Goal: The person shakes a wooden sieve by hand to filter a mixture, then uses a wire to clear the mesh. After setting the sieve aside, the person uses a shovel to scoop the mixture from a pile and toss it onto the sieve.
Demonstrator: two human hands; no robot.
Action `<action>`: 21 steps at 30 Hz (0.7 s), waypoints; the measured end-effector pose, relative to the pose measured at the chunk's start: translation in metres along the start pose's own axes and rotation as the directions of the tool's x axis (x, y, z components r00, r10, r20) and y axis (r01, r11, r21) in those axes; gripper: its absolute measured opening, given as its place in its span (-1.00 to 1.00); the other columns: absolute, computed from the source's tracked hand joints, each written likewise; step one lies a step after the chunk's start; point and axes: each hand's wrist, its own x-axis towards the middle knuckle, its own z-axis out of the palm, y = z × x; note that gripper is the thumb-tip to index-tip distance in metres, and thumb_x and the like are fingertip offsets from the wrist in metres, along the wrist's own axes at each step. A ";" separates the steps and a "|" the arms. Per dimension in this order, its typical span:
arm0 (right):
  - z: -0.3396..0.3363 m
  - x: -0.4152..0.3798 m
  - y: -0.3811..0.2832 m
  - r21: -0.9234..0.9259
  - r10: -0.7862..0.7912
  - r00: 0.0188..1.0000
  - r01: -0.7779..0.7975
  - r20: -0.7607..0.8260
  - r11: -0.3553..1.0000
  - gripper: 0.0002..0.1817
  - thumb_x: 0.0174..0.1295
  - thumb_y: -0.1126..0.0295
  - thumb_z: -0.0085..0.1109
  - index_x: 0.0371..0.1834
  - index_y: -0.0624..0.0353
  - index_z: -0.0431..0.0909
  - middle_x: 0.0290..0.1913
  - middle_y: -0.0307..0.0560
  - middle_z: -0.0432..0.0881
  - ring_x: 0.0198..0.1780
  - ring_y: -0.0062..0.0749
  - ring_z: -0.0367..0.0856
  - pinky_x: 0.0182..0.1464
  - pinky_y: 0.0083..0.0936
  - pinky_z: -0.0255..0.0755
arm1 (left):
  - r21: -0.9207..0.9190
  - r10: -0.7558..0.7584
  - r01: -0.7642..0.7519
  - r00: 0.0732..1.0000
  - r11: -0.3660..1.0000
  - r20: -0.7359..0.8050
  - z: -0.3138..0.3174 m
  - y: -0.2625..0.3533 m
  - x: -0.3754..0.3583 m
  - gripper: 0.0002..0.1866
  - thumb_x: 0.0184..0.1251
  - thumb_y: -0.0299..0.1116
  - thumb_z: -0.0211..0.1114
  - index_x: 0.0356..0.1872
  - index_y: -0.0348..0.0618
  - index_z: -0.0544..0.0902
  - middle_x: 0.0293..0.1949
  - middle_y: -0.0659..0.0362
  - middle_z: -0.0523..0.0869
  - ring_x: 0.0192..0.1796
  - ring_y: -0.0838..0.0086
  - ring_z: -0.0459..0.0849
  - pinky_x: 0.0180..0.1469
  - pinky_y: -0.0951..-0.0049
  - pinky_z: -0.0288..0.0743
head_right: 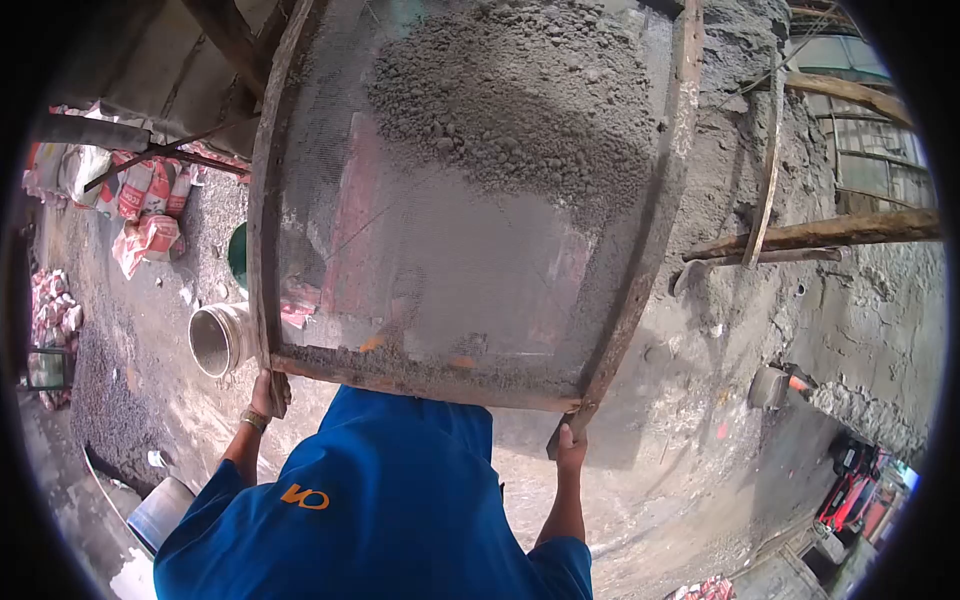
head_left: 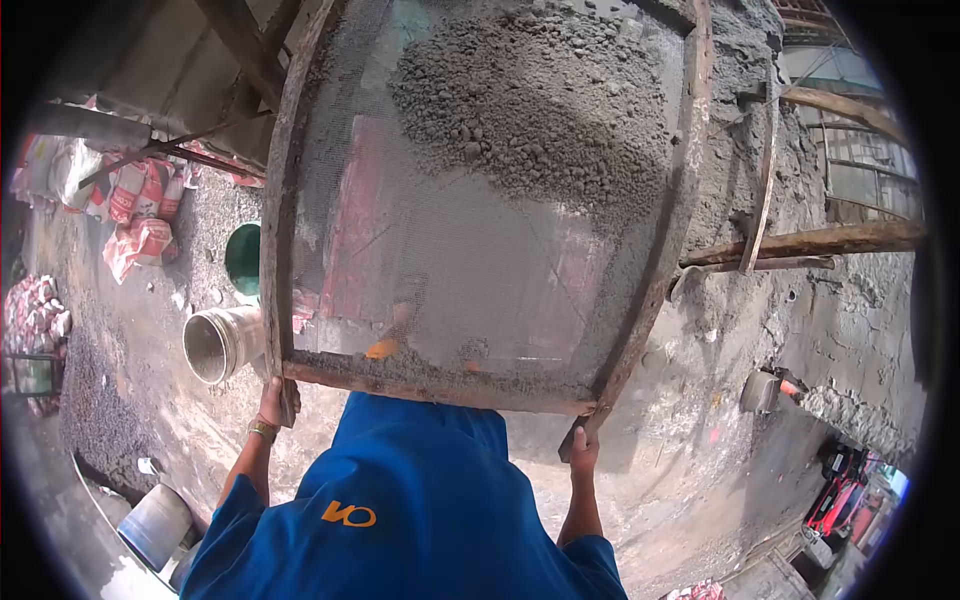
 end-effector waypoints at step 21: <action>0.039 0.079 -0.168 -0.256 -0.288 0.952 0.253 -0.107 0.933 -0.53 0.24 0.06 0.28 -0.18 0.35 0.56 -0.33 -0.09 0.61 -0.25 -0.42 0.53 -0.12 -0.41 0.42 | 0.203 -0.037 0.046 0.998 0.978 -0.050 0.098 0.191 0.088 -0.33 0.21 0.47 0.07 -0.31 -0.02 0.56 -0.62 0.26 0.52 -0.67 0.51 0.51 -0.63 0.50 0.40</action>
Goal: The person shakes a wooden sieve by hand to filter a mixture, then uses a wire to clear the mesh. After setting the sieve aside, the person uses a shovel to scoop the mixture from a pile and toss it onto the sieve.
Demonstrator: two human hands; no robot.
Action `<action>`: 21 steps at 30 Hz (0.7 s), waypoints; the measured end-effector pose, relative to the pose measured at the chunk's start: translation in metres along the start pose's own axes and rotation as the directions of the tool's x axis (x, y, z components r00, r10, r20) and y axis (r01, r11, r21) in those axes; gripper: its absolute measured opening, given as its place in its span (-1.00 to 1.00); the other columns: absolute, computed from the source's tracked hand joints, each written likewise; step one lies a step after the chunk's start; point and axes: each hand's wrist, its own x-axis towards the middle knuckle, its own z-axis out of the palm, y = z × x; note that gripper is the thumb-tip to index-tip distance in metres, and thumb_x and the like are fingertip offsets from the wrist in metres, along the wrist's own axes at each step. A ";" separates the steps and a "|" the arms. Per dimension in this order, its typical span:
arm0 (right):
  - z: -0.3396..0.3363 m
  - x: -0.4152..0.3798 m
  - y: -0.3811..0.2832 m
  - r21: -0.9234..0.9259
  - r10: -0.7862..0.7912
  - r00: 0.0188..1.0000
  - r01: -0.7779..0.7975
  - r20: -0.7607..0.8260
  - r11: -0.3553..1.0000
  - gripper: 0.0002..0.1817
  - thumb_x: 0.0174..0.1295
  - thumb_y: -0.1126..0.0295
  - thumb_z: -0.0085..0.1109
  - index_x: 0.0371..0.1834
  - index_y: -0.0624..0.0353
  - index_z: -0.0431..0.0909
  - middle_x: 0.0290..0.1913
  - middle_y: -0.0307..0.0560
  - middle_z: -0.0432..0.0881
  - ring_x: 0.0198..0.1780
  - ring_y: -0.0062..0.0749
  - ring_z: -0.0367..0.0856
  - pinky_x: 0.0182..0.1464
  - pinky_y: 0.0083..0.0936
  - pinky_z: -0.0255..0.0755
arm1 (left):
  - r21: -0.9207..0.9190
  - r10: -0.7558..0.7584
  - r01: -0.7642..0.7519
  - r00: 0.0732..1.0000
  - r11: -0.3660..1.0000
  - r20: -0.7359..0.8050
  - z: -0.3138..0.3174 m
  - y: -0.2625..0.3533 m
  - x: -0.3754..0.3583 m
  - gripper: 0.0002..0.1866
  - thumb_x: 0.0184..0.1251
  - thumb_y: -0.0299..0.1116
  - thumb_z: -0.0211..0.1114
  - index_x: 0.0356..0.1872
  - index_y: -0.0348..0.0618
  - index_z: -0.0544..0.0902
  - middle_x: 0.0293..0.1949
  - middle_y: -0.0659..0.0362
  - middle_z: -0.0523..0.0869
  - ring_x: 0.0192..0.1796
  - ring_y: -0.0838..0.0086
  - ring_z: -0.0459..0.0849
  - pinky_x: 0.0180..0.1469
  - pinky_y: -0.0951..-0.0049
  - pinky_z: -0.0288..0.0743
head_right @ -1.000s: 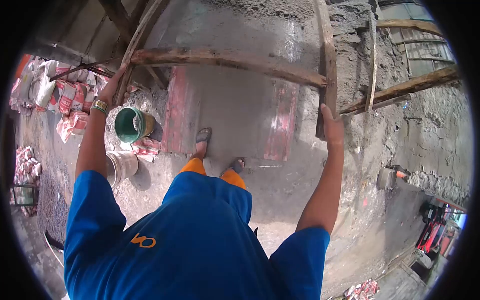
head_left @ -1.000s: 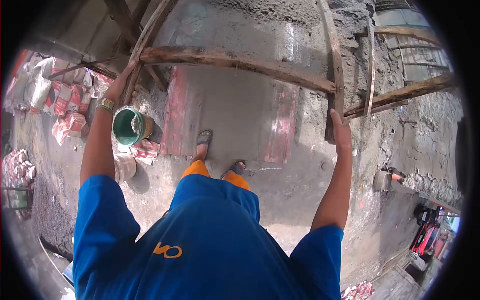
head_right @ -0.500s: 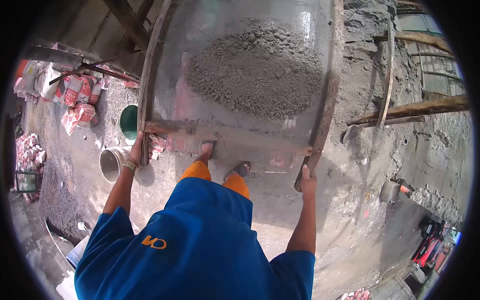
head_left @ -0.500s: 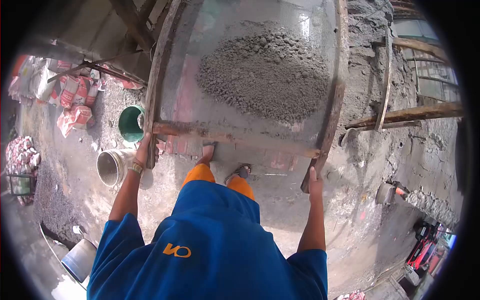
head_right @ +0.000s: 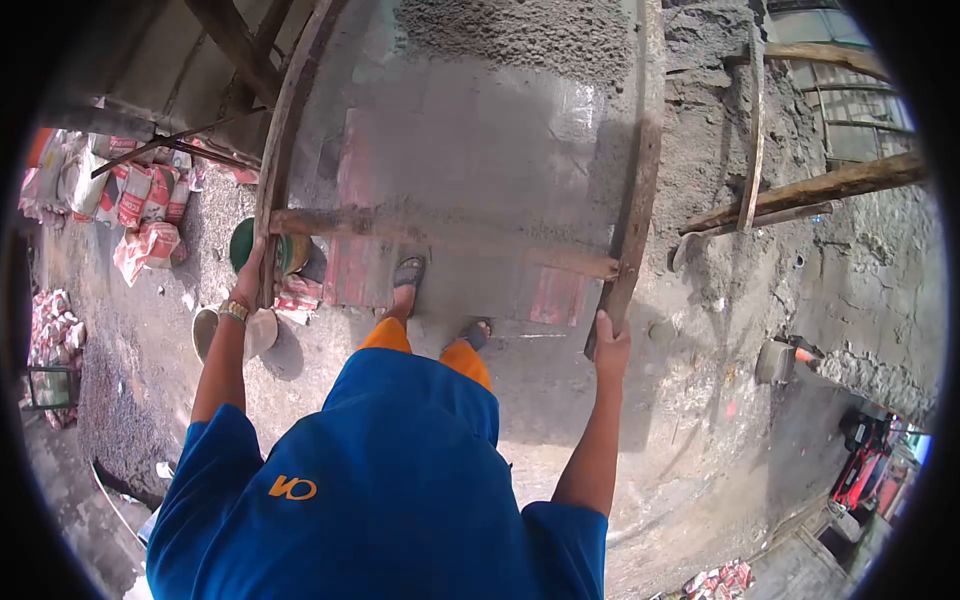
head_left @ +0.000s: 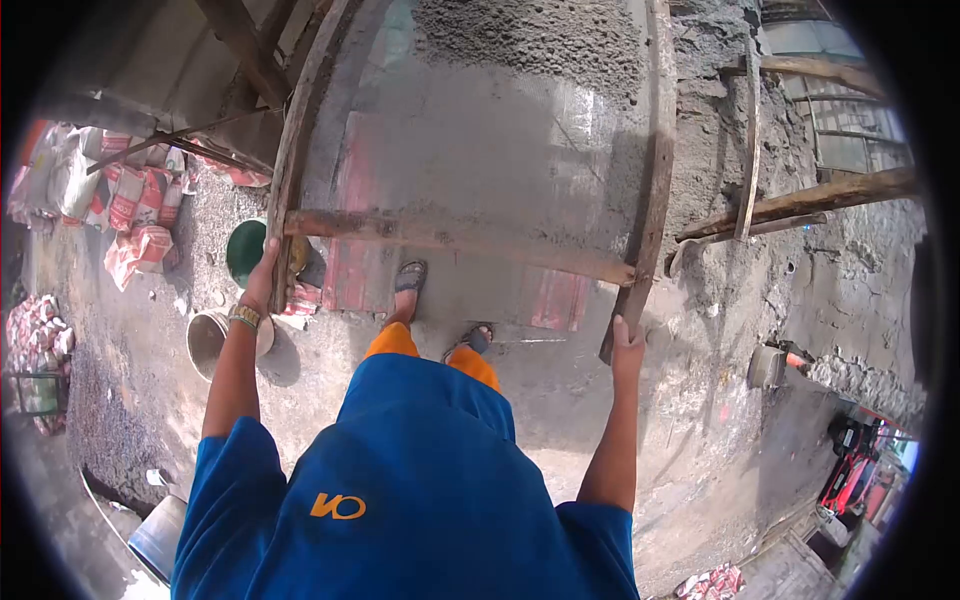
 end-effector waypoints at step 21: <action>-0.110 0.139 -0.261 -0.304 0.115 0.980 -0.060 0.164 0.951 -0.17 0.11 -0.32 0.10 -0.05 0.41 0.58 -0.43 -0.03 0.59 -0.41 -0.29 0.59 -0.44 -0.40 0.47 | 0.069 0.121 -0.131 0.985 0.989 0.127 0.038 0.268 -0.030 -0.41 0.25 0.37 0.15 -0.31 -0.03 0.52 -0.62 0.35 0.52 -0.69 0.67 0.49 -0.72 0.64 0.39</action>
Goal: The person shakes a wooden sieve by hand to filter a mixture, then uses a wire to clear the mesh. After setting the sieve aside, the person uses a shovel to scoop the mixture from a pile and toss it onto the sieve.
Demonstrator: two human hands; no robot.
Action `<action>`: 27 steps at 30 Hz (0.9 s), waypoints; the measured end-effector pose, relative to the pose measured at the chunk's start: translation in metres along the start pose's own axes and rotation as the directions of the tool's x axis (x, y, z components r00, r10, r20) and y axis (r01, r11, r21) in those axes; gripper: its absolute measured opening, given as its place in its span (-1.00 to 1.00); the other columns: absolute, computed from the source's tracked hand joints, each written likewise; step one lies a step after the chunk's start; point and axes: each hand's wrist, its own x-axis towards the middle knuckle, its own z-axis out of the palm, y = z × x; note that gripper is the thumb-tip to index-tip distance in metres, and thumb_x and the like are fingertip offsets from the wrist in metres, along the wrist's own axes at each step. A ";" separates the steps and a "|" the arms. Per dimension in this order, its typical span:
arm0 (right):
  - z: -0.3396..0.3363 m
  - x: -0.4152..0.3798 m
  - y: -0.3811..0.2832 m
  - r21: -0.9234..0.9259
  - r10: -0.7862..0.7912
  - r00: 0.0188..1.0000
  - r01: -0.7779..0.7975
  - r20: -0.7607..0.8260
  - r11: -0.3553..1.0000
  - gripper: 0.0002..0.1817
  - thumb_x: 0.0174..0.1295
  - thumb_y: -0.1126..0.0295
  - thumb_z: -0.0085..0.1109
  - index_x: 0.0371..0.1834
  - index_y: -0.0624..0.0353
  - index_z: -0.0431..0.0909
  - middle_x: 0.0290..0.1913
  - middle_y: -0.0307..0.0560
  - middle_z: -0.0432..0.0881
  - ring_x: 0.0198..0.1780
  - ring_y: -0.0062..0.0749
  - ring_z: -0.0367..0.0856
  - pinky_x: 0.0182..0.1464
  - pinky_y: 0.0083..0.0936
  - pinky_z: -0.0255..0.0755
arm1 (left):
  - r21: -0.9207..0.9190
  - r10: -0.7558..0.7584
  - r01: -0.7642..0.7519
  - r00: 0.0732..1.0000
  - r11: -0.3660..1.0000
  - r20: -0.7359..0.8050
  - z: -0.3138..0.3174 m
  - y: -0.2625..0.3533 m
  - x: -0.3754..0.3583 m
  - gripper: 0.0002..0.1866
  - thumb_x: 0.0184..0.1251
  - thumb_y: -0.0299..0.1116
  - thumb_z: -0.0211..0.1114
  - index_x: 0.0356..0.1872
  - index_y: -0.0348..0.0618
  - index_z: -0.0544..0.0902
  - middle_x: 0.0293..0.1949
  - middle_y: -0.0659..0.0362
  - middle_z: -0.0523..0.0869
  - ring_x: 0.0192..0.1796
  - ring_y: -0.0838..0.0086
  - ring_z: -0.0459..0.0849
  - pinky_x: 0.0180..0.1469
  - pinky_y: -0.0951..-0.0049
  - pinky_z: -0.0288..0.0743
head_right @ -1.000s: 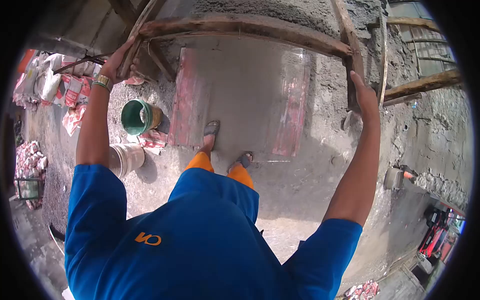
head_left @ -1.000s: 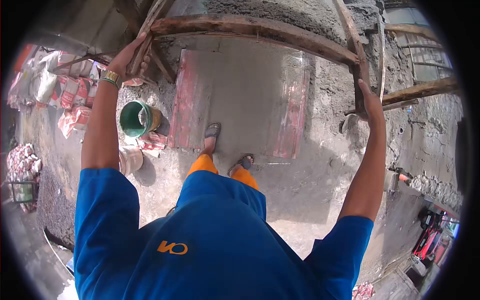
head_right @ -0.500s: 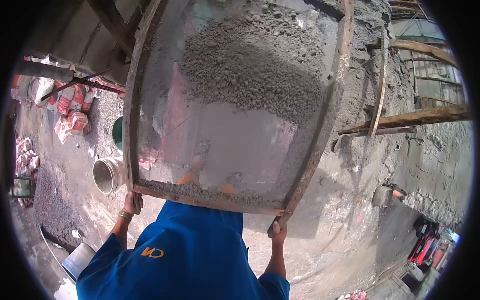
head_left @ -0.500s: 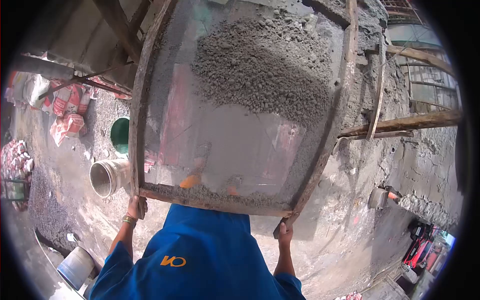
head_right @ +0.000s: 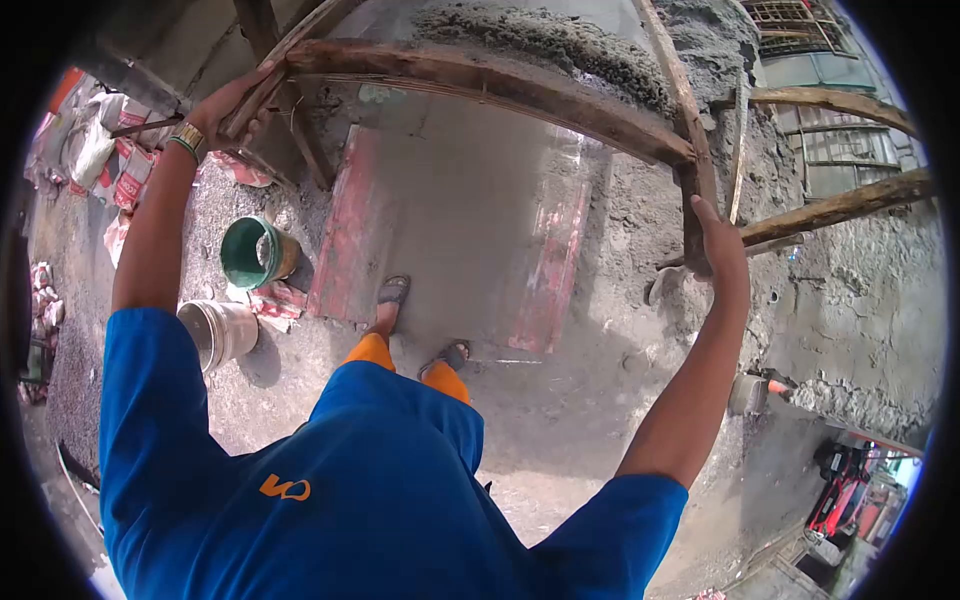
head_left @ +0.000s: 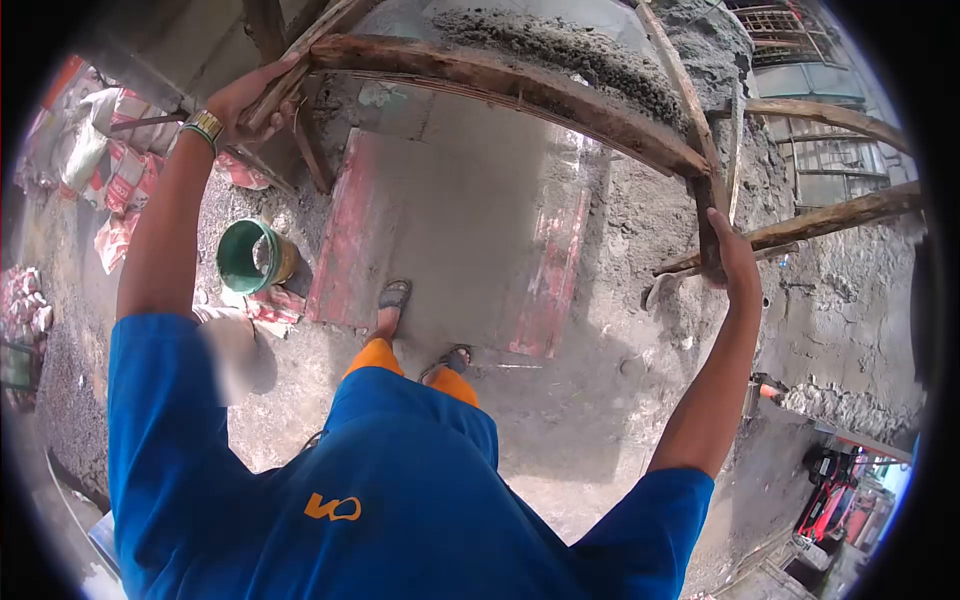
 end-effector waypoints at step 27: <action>-0.012 0.015 -0.023 -0.071 -0.150 0.985 0.145 -0.080 0.987 -0.19 0.15 -0.24 0.10 -0.10 0.51 0.57 -0.41 0.03 0.61 -0.49 -0.27 0.61 -0.47 -0.36 0.47 | -0.077 0.007 -0.006 1.000 0.997 0.012 -0.005 0.018 -0.002 -0.43 0.28 0.32 0.16 -0.32 -0.06 0.55 -0.60 0.34 0.53 -0.67 0.64 0.50 -0.67 0.63 0.44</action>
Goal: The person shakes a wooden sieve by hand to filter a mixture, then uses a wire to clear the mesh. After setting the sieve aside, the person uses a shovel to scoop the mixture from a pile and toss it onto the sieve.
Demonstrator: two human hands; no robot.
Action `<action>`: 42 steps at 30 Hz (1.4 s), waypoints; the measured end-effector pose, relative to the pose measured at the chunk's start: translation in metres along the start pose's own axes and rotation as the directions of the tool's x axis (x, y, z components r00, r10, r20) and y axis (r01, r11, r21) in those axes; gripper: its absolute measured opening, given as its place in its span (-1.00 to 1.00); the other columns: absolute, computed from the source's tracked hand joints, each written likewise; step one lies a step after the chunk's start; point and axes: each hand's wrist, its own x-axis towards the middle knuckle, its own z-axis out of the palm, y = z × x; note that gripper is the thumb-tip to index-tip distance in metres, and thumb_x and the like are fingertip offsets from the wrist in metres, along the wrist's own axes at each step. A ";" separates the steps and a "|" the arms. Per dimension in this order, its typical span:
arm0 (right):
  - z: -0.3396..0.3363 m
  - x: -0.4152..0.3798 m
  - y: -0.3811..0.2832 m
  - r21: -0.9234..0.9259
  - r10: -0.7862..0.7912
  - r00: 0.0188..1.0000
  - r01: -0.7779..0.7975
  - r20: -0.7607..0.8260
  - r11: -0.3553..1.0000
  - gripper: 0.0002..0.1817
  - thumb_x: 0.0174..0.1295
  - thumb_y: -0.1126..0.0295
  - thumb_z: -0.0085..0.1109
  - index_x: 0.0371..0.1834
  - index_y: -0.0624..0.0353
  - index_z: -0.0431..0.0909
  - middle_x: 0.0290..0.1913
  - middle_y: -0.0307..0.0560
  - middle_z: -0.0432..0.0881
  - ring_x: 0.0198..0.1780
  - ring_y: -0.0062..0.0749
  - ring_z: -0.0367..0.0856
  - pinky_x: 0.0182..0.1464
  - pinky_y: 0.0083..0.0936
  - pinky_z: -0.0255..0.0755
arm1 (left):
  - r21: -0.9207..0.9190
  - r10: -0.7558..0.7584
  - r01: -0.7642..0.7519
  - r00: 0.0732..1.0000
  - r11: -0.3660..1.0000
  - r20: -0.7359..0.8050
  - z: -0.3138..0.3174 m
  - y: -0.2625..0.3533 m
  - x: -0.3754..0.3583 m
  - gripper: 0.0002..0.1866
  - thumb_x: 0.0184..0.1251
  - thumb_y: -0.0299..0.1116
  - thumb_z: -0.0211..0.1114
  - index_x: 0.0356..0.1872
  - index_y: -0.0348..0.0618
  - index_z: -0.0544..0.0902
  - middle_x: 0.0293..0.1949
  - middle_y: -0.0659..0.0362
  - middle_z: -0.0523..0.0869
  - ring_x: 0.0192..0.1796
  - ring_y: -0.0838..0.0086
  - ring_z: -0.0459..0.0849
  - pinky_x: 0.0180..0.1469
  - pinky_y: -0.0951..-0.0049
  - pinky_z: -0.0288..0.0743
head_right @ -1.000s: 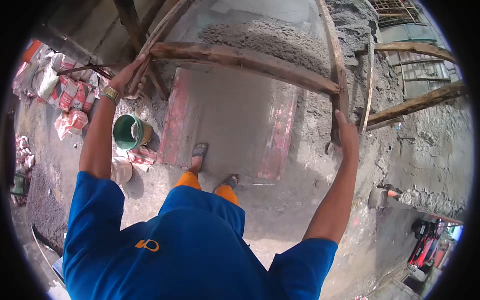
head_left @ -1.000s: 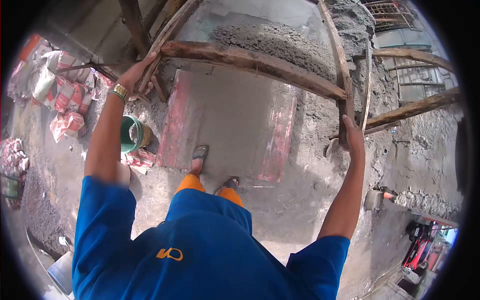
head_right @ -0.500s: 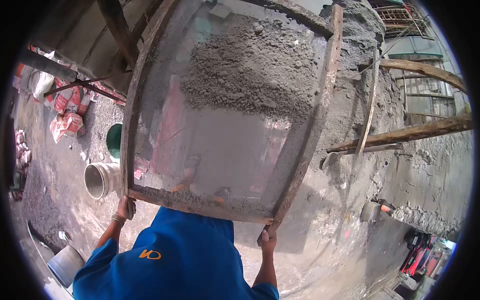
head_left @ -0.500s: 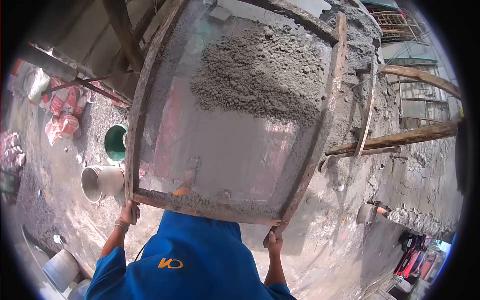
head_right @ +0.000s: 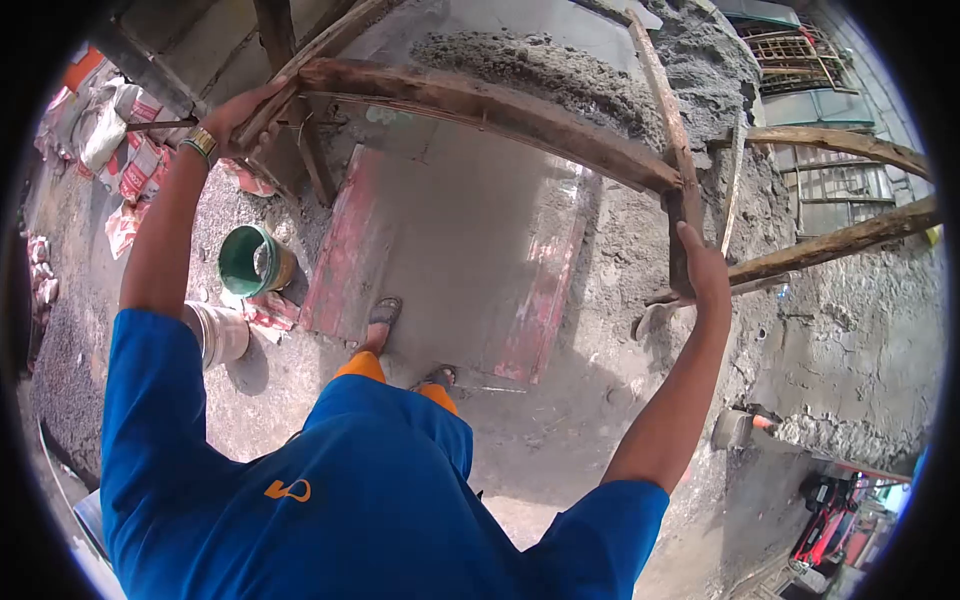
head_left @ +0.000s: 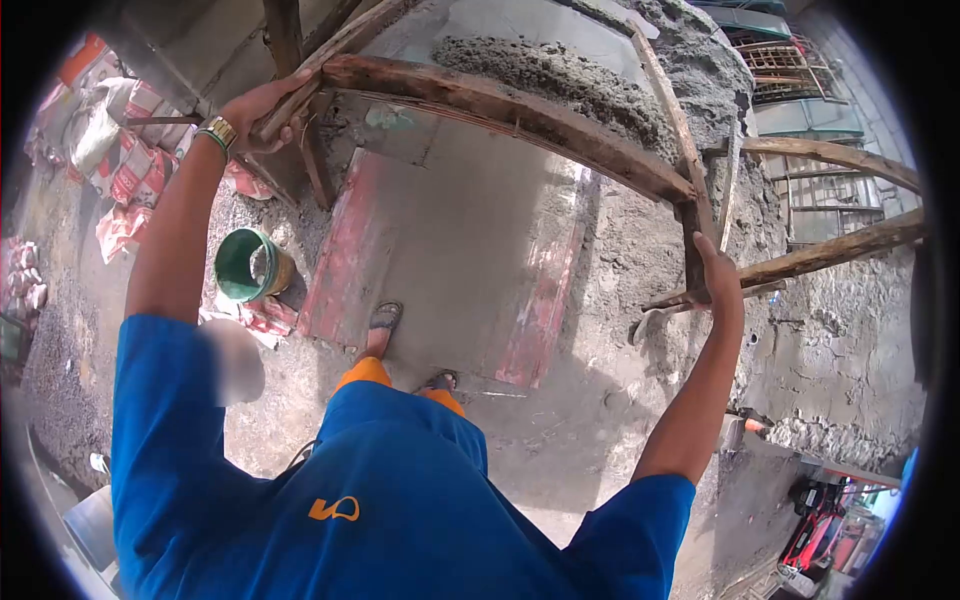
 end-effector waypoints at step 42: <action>0.277 -0.275 0.359 0.589 0.326 0.928 -0.366 0.178 0.720 -0.49 0.24 0.17 0.29 0.08 0.32 0.44 -0.17 -0.13 0.60 -0.19 -0.42 0.52 -0.10 -0.44 0.43 | -0.139 0.018 -0.035 0.992 0.990 -0.122 -0.064 -0.489 -0.110 -0.37 0.30 0.32 0.10 -0.31 -0.18 0.48 -0.61 0.13 0.52 -0.66 0.41 0.54 -0.64 0.45 0.45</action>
